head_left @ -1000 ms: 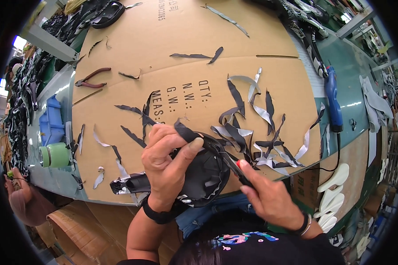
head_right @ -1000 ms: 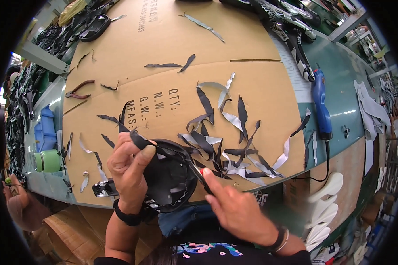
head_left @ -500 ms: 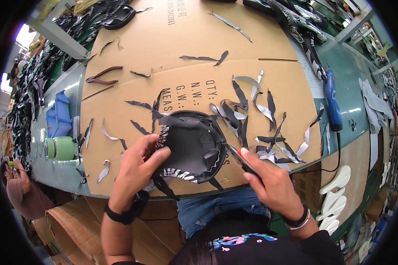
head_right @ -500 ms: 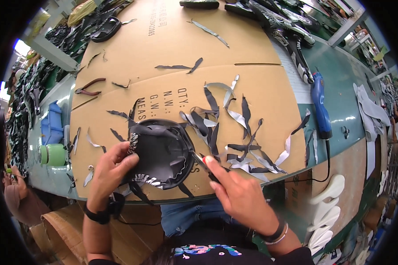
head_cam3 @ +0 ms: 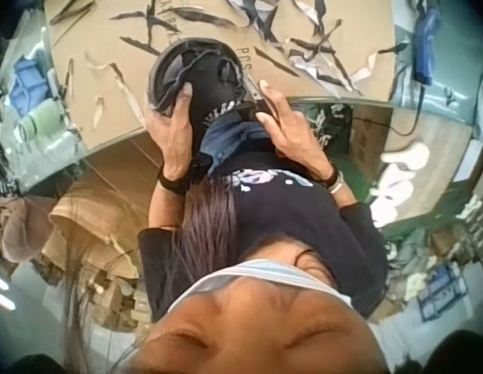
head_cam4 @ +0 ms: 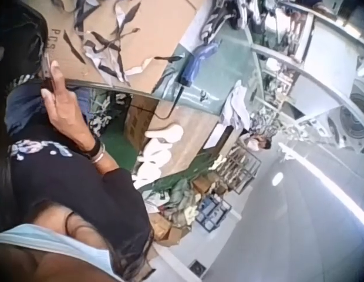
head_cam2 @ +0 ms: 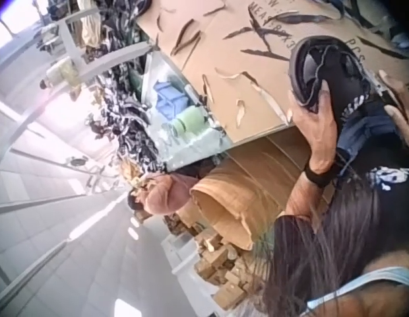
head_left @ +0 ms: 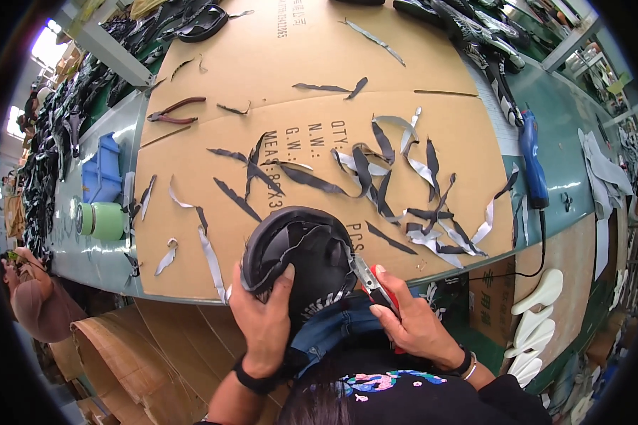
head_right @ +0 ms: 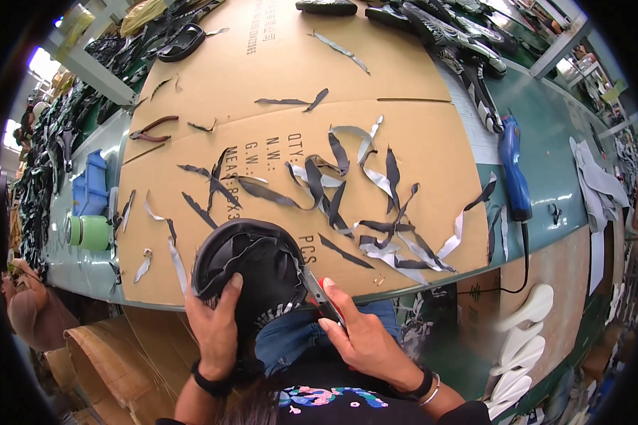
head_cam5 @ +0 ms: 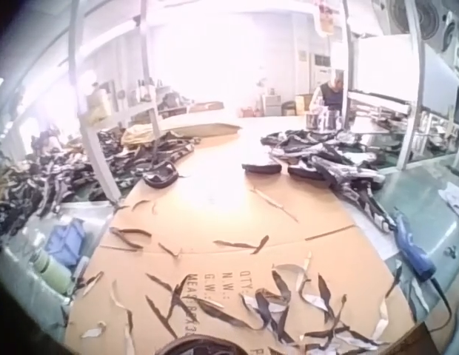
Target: The person picks up a bicycle saddle, trims the excess material from its edges using a utility knife, and places it onto a pile. They repeat this process with another saddle before using a pair of pliers and the knife to clear scraps from the work surface.
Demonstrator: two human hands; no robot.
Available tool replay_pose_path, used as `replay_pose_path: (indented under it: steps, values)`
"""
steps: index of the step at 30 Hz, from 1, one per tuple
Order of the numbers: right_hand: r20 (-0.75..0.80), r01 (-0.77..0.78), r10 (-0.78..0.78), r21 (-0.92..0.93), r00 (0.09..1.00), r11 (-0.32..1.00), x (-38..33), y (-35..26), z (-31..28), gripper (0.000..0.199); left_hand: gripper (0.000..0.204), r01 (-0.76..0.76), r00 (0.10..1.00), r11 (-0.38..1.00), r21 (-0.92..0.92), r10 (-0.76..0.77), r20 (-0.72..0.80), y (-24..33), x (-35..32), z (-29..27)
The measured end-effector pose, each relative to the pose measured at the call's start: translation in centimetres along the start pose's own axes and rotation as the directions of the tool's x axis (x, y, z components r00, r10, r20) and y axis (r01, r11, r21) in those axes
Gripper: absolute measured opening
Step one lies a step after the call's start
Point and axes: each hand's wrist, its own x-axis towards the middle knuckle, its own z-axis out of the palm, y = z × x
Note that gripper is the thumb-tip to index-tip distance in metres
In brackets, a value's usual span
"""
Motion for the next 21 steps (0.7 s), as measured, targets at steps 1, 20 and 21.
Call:
replay_pose_path:
  steps: [1, 20, 21]
  values:
    - [0.011, -0.079, 0.079, 0.067, 0.997, 0.995, -0.5, 0.1, 0.4, 0.060, 0.034, -0.013, 0.997, 1.000, 0.004, 0.013, -0.079, -0.2, -1.1, 0.6]
    - [-0.380, 0.376, -0.453, -0.260, 0.807, 0.889, 6.4, -2.2, 0.3, 0.056, 0.036, -0.306, 0.936, 0.913, 0.269, 0.340, -0.089, -2.4, -5.2, 0.0]
    - [-0.532, 0.261, -0.392, -0.307, 0.750, 0.915, 6.6, -1.5, -0.8, 0.058, 0.031, -0.145, 0.974, 0.989, 0.033, 0.148, -0.173, -1.1, -4.8, 0.0]
